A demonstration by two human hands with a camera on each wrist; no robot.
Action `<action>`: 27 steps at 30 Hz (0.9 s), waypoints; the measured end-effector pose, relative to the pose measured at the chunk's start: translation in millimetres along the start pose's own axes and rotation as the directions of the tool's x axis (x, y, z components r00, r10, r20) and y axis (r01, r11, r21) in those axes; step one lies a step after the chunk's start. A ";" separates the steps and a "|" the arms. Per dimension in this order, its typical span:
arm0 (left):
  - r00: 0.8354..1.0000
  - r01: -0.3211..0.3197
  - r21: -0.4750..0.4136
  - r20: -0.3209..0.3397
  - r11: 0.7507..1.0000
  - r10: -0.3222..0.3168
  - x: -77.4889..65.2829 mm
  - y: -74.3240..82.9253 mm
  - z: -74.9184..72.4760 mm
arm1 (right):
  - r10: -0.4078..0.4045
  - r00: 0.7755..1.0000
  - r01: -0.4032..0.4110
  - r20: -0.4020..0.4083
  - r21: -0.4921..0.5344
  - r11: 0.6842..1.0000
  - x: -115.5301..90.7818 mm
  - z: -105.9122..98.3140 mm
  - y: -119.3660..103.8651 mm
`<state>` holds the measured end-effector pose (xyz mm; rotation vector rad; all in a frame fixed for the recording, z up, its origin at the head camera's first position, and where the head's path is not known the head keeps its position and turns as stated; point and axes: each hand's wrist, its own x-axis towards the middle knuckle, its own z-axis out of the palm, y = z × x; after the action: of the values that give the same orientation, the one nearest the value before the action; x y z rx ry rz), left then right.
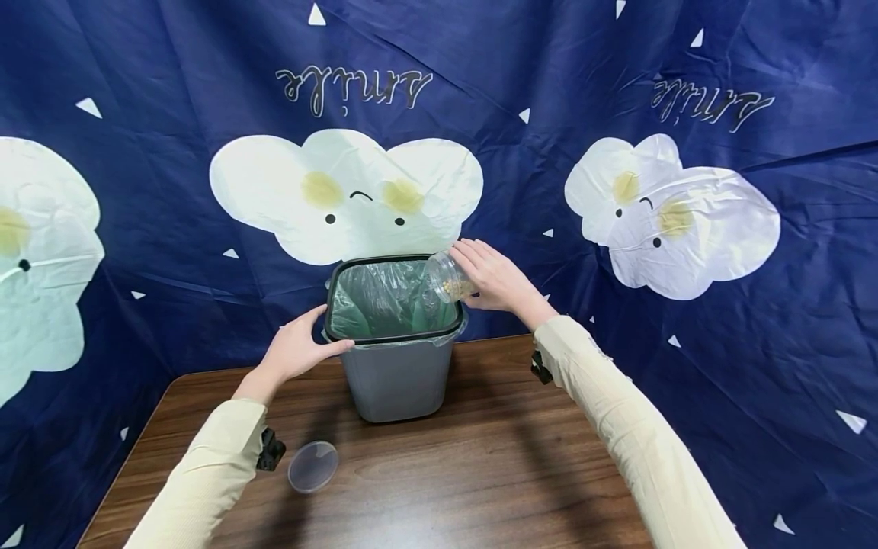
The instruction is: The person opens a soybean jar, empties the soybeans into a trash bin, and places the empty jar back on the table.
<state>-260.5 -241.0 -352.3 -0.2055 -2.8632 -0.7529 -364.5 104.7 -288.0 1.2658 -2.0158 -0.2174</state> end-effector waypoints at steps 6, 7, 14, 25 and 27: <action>1.000 -0.005 0.002 -0.004 1.000 0.005 0.8 0.6 1.0 | 0.011 1.000 -0.010 -0.022 0.036 0.999 -2.1 2.3 -0.5; 1.000 -0.005 0.001 -0.006 1.000 0.005 0.8 0.6 1.1 | 0.013 1.000 -0.013 -0.020 0.040 0.999 -2.5 2.7 -0.8; 1.000 -0.005 0.003 -0.005 1.000 0.005 0.0 -0.4 1.9 | 0.028 1.000 -0.028 -0.014 0.041 0.999 -3.0 2.5 -1.7; 1.000 -0.004 0.005 -0.006 1.000 0.004 -0.3 -1.1 1.3 | -0.050 0.999 0.050 -0.006 0.017 0.999 8.9 -5.6 -2.8; 1.000 -0.005 0.005 -0.008 1.000 0.005 -0.2 -1.1 1.3 | -0.077 0.997 0.077 -0.017 0.001 0.997 11.8 -6.0 -4.4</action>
<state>-260.7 -241.3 -353.9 -0.2083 -2.8558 -0.7438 -360.3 94.1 -280.0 1.3435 -1.9556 -0.2412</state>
